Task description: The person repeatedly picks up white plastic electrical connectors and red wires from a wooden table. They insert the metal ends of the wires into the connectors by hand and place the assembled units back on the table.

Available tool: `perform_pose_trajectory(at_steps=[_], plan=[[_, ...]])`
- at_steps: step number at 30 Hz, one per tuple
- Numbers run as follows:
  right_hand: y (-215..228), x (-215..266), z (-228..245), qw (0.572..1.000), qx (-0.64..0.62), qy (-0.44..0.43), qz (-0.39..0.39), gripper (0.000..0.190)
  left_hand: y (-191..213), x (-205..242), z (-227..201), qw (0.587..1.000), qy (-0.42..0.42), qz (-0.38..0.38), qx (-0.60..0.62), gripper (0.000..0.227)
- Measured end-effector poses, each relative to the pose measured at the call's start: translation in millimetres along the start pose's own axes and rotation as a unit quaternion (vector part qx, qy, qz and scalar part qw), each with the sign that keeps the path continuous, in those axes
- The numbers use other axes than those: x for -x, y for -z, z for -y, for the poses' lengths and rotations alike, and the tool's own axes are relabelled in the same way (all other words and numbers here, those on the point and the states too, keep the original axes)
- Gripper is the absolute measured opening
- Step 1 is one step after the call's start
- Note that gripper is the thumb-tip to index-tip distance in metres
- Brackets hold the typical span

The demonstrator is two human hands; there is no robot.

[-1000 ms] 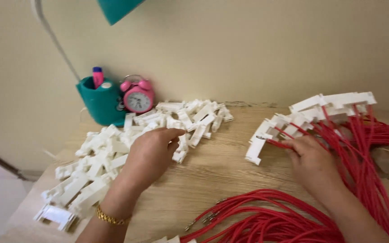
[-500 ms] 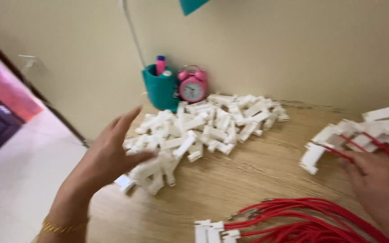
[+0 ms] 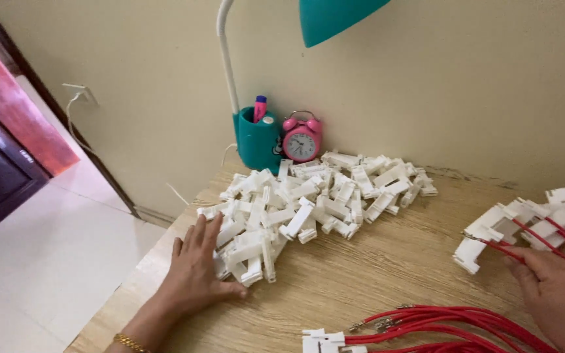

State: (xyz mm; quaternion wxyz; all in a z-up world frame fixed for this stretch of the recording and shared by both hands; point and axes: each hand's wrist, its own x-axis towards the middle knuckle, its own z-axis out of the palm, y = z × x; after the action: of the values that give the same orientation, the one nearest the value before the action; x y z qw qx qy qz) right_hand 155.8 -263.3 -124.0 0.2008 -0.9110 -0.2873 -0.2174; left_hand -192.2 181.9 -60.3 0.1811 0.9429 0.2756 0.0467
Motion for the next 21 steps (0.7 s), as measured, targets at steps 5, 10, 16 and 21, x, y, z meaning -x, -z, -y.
perform_pose_trajectory(at_steps=[5,10,16,21], plan=[[30.0,-3.2,28.0,0.989,0.072,-0.078,0.101,0.034,-2.5,-10.5,-46.4,0.999,0.019,0.029,-0.019,0.140],[51.3,-5.6,53.5,0.983,0.023,-0.126,0.133,0.034,-15.9,-20.1,-79.7,0.999,0.002,0.025,-0.046,0.128],[53.1,-7.8,56.4,0.979,0.047,-0.131,0.149,0.032,-2.0,-20.1,-144.2,0.994,0.046,0.095,-0.014,0.121],[54.7,-7.5,58.6,0.977,0.047,-0.145,0.152,0.035,-10.1,-33.9,-158.8,0.994,0.025,0.105,-0.014,0.123]])
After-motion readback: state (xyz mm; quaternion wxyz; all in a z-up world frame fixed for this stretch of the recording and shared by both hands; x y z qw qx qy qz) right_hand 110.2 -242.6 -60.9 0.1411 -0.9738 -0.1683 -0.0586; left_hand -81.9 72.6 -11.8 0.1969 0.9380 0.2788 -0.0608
